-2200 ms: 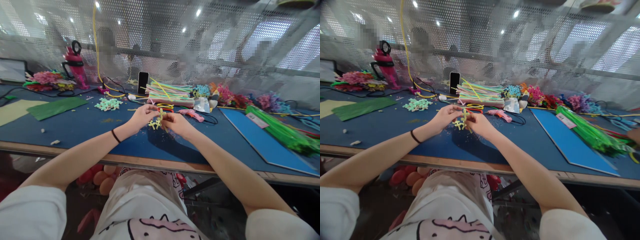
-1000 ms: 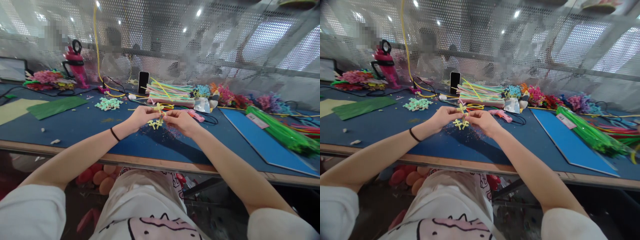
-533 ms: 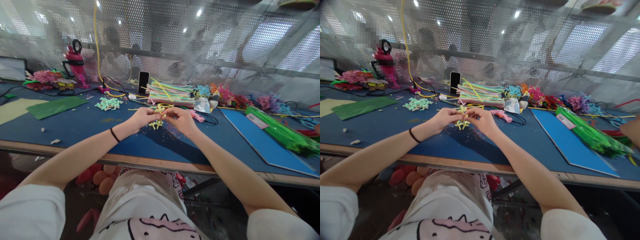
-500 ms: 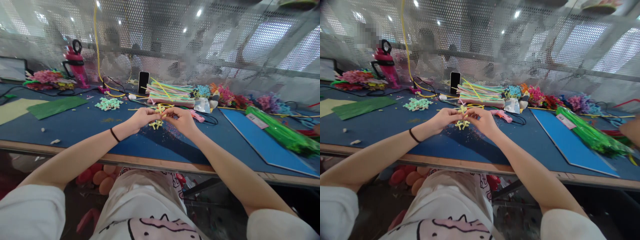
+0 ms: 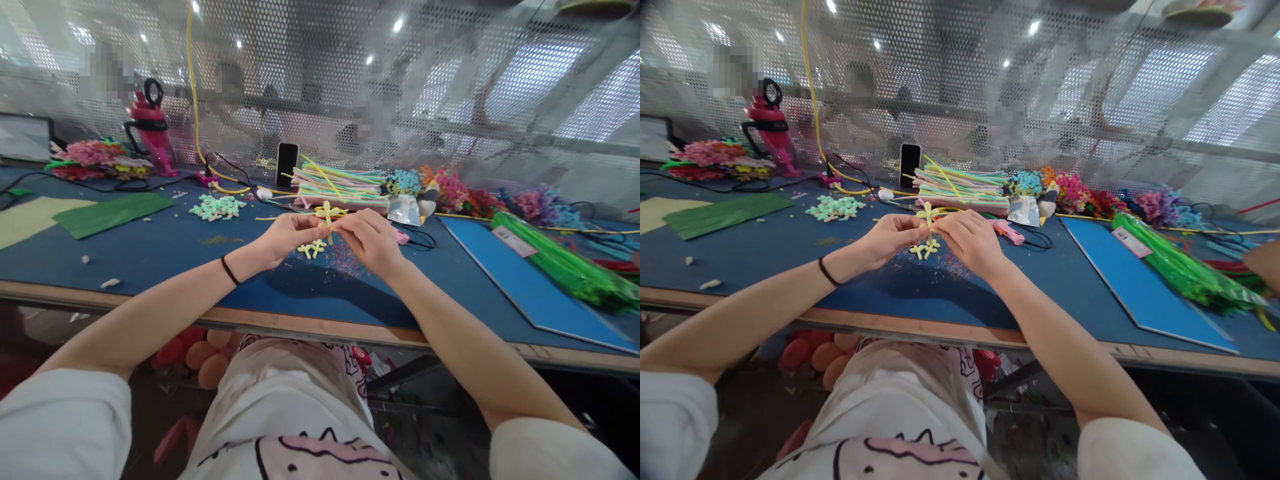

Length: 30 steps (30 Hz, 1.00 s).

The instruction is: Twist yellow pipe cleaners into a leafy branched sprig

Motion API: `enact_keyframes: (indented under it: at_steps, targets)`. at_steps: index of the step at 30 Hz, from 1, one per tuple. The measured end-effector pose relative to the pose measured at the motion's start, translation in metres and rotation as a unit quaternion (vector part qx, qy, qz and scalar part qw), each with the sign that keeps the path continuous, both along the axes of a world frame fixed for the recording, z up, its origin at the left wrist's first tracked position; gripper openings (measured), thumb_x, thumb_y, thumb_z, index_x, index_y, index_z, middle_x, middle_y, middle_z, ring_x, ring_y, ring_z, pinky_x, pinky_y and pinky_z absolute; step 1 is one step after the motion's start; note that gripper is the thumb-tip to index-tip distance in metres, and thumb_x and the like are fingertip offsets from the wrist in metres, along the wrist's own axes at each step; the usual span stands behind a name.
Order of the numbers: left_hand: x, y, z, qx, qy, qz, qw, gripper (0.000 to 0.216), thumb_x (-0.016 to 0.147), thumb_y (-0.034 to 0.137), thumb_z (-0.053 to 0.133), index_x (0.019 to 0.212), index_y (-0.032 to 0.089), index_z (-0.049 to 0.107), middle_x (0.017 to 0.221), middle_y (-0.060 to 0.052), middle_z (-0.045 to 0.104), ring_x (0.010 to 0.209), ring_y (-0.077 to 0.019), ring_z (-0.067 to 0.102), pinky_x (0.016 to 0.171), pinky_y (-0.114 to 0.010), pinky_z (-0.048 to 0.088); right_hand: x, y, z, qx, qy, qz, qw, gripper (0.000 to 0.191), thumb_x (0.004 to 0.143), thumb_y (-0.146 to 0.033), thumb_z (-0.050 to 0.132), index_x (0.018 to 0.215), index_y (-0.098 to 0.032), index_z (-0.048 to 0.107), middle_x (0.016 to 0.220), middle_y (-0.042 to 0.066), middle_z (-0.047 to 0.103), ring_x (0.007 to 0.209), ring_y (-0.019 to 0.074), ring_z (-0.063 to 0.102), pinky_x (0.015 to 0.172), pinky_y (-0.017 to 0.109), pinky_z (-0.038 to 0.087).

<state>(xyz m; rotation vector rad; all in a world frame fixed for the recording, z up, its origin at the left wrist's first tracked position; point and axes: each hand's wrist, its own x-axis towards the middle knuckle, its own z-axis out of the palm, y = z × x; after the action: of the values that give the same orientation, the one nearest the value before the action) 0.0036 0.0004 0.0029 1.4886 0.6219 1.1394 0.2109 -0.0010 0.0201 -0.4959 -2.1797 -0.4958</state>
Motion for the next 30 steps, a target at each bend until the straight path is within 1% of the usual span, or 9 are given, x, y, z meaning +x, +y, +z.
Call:
enact_keyframes:
  at_steps: [7, 11, 14, 19, 21, 24, 26, 28, 30]
  targets:
    - [0.003, -0.001, -0.005, 0.057, 0.016, 0.068, 0.996, 0.037, 0.069, 0.048, 0.079, 0.082, 0.013, 0.071, 0.080, -0.003, 0.068, 0.073, -0.0110, 0.056, 0.071, -0.025, 0.043, -0.006, -0.010, -0.001, -0.076, 0.011, -0.077, 0.994, 0.018, 0.096, -0.031, 0.049, 0.094, -0.023, 0.065, 0.090, 0.009, 0.071, 0.083, 0.0225, 0.064, 0.080, 0.037, 0.046]
    - [0.005, -0.002, -0.003, 0.083, 0.018, 0.097, 0.992, 0.038, 0.070, 0.047, 0.077, 0.085, 0.013, 0.069, 0.082, -0.004, 0.068, 0.073, -0.0113, 0.057, 0.070, -0.024, 0.044, -0.015, -0.017, 0.000, -0.167, 0.085, -0.066, 0.980, 0.019, 0.093, -0.034, 0.052, 0.088, -0.022, 0.065, 0.083, 0.008, 0.070, 0.073, 0.0202, 0.062, 0.072, 0.034, 0.047]
    - [0.005, -0.001, -0.004, 0.111, 0.033, 0.110, 0.987, 0.036, 0.074, 0.045, 0.074, 0.088, 0.012, 0.069, 0.084, -0.005, 0.069, 0.073, -0.0115, 0.058, 0.069, -0.024, 0.045, -0.022, -0.021, 0.000, -0.268, 0.163, -0.049, 0.948, 0.022, 0.089, -0.040, 0.058, 0.084, -0.020, 0.067, 0.076, 0.006, 0.067, 0.065, 0.0176, 0.057, 0.061, 0.031, 0.044]
    - [0.004, 0.003, -0.007, 0.185, 0.105, 0.154, 0.965, 0.026, 0.082, 0.037, 0.063, 0.092, 0.013, 0.067, 0.083, -0.005, 0.068, 0.071, -0.0119, 0.055, 0.068, -0.025, 0.043, -0.028, -0.018, 0.002, -0.499, 0.289, 0.024, 0.817, 0.027, 0.078, -0.042, 0.070, 0.069, -0.017, 0.062, 0.054, -0.001, 0.053, 0.047, 0.0101, 0.042, 0.046, 0.026, 0.030]
    - [0.001, 0.002, -0.005, 0.243, 0.153, 0.167, 0.943, 0.020, 0.083, 0.032, 0.061, 0.090, 0.014, 0.067, 0.079, -0.004, 0.066, 0.068, -0.0122, 0.052, 0.067, -0.025, 0.042, -0.025, -0.014, 0.005, -0.606, 0.315, 0.051, 0.728, 0.030, 0.072, -0.037, 0.075, 0.061, -0.018, 0.055, 0.047, -0.006, 0.040, 0.042, 0.0071, 0.034, 0.043, 0.025, 0.024]
    - [-0.004, -0.001, 0.000, 0.348, 0.208, 0.153, 0.901, 0.012, 0.082, 0.029, 0.062, 0.083, 0.018, 0.066, 0.080, -0.005, 0.066, 0.074, -0.0152, 0.053, 0.075, -0.029, 0.042, -0.018, -0.007, 0.012, -0.773, 0.294, 0.070, 0.558, 0.027, 0.065, -0.027, 0.077, 0.063, -0.018, 0.052, 0.047, -0.011, 0.025, 0.038, 0.0035, 0.019, 0.039, 0.022, 0.015]
    - [-0.006, -0.004, 0.003, 0.380, 0.225, 0.142, 0.886, 0.011, 0.082, 0.029, 0.063, 0.080, 0.019, 0.066, 0.083, -0.006, 0.067, 0.079, -0.0168, 0.055, 0.081, -0.030, 0.042, -0.013, -0.006, 0.015, -0.830, 0.252, 0.084, 0.490, 0.021, 0.067, -0.027, 0.074, 0.070, -0.017, 0.056, 0.049, -0.012, 0.022, 0.038, 0.0026, 0.013, 0.038, 0.020, 0.014]
    - [-0.006, -0.004, 0.005, 0.356, 0.215, 0.148, 0.897, 0.012, 0.082, 0.030, 0.062, 0.081, 0.019, 0.066, 0.082, -0.006, 0.067, 0.076, -0.0159, 0.054, 0.078, -0.030, 0.042, -0.013, -0.007, 0.016, -0.830, 0.241, 0.100, 0.493, 0.022, 0.069, -0.029, 0.075, 0.071, -0.018, 0.056, 0.050, -0.013, 0.022, 0.038, 0.0029, 0.012, 0.038, 0.021, 0.015]
    - [-0.004, -0.002, 0.003, 0.280, 0.178, 0.154, 0.931, 0.016, 0.082, 0.032, 0.061, 0.084, 0.017, 0.066, 0.080, -0.004, 0.066, 0.069, -0.0138, 0.052, 0.070, -0.028, 0.042, -0.016, -0.008, 0.012, -0.769, 0.254, 0.107, 0.577, 0.027, 0.071, -0.036, 0.076, 0.070, -0.019, 0.055, 0.050, -0.011, 0.027, 0.039, 0.0046, 0.021, 0.040, 0.022, 0.020]
